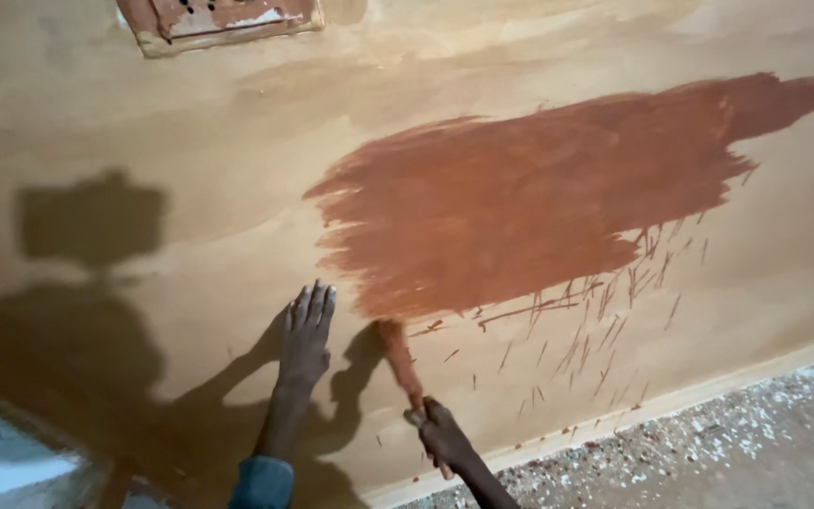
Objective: The person paints a wall with reddish-brown paint using a wide brush. They repeatedly dip the brush into a bucket to reload paint and continue applying it in broad horizontal strokes across the wall surface.
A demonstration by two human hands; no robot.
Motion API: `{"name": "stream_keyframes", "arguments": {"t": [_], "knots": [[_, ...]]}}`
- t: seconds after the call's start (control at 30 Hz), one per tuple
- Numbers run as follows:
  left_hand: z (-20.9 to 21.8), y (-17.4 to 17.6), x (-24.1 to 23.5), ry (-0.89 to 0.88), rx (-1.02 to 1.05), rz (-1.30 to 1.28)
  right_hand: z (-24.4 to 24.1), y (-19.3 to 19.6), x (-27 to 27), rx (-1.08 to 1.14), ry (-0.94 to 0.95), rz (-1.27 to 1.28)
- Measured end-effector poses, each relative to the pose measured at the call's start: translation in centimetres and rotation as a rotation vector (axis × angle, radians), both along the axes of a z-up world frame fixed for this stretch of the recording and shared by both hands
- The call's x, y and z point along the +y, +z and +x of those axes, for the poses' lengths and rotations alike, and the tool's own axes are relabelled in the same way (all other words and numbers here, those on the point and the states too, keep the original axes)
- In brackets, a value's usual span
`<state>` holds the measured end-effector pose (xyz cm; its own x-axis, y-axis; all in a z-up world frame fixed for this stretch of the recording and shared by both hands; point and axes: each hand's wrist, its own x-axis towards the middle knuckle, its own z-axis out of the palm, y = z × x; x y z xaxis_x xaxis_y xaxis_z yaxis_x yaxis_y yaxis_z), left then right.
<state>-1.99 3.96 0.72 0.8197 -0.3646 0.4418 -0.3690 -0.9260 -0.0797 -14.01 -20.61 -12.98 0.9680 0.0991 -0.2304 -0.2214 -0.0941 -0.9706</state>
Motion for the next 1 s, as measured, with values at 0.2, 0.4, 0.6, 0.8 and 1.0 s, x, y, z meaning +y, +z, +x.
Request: {"name": "stream_keyframes", "arguments": {"t": [0.2, 0.4, 0.6, 0.8, 1.0], "knots": [[-0.5, 1.0, -1.1, 0.038, -0.058, 0.062, 1.2, -1.1, -0.2, 0.033, 0.113, 0.211], [-0.2, 0.6, -2.7, 0.082, 0.037, -0.031, 4.9, -2.5, -8.7, 0.097, -0.232, 0.392], [-0.7, 0.7, -3.1, 0.109, 0.055, -0.027, 4.0, -2.1, -13.7, -0.043, -0.53, 0.407], [-1.4, 1.4, -3.2, 0.117, 0.125, -0.08, 5.2, -4.4, -10.2, -0.119, -0.633, 0.531], [-1.5, 1.4, -2.2, 0.107, -0.03, 0.03, 6.2, -4.1, -2.5, -0.112, -0.28, 0.362]]}}
